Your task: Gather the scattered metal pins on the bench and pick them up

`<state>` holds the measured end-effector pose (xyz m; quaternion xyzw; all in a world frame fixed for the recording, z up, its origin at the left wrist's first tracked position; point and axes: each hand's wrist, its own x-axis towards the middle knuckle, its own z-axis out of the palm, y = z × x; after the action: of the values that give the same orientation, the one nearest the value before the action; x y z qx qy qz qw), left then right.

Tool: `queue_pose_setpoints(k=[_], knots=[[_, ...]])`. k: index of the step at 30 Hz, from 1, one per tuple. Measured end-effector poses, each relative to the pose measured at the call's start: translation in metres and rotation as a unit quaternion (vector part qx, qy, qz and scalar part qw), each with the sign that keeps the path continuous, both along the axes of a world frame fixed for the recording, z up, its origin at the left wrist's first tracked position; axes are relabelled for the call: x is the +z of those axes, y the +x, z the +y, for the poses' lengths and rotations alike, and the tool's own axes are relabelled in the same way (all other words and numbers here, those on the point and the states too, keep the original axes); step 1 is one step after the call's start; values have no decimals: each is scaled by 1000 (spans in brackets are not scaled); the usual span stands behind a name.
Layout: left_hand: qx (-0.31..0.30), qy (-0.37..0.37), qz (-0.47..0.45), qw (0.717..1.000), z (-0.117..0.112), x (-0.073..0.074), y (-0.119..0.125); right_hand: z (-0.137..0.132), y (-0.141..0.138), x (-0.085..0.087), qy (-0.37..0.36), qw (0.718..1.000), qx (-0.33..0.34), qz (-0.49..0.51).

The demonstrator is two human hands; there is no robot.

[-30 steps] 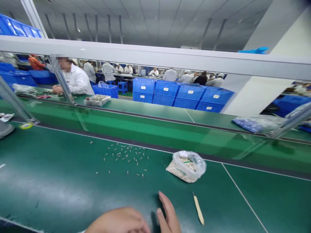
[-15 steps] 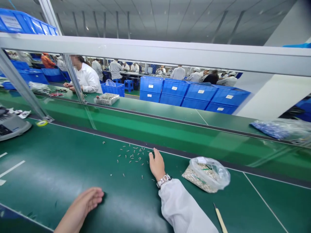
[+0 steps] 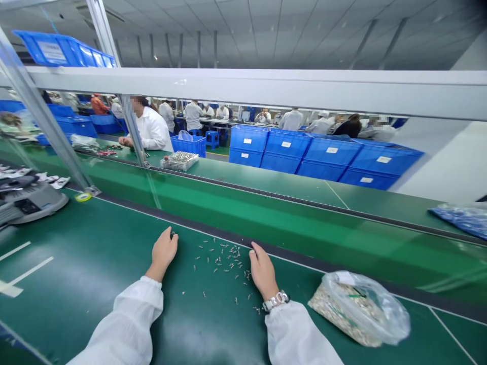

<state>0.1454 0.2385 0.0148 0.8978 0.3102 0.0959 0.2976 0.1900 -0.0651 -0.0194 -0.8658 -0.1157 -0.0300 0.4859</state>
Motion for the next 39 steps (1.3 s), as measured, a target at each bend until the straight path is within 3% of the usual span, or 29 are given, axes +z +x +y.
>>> queue_pose_setpoints(k=[3, 6, 9, 11, 13, 16, 22, 24, 27, 30, 34, 37, 39], knots=[[-37, 64, 12, 997, -18, -3, 17, 12, 0, 0, -45, 998, 42, -28], [-123, 72, 3, 990, -45, -4, 19, 26, -6, 3, -57, 993, 99, -35], [-226, 26, 3, 974, -71, -5, 9, 32, -13, 7, -21, 986, 162, -36], [-258, -48, -13, 965, -81, -5, 5, 32, -13, 9, 27, 984, 174, -17], [-243, -107, -35, 963, -85, -4, 5, 32, -9, 10, 54, 985, 164, -3], [-229, -109, -33, 967, -86, -4, 13, 37, 0, 10, 31, 984, 173, -21], [-343, -89, -32, 935, -92, -4, 14, 49, 4, 13, -12, 971, 228, -72], [-340, -149, -56, 927, -93, -3, 9, 46, 2, 13, 31, 969, 239, -49], [-279, -204, -71, 936, -92, -3, 6, 42, 2, 12, 102, 970, 220, 5], [-284, -139, -40, 948, -94, -3, 9, 43, 5, 11, 59, 976, 209, -7], [-359, -100, -15, 928, -100, 1, 6, 47, 1, 15, -14, 964, 264, -28], [-341, -185, -30, 921, -96, 6, -9, 37, -10, 19, 55, 962, 266, 41], [-291, -213, -68, 930, -88, 5, -23, 22, -19, 17, 123, 964, 222, 84]])
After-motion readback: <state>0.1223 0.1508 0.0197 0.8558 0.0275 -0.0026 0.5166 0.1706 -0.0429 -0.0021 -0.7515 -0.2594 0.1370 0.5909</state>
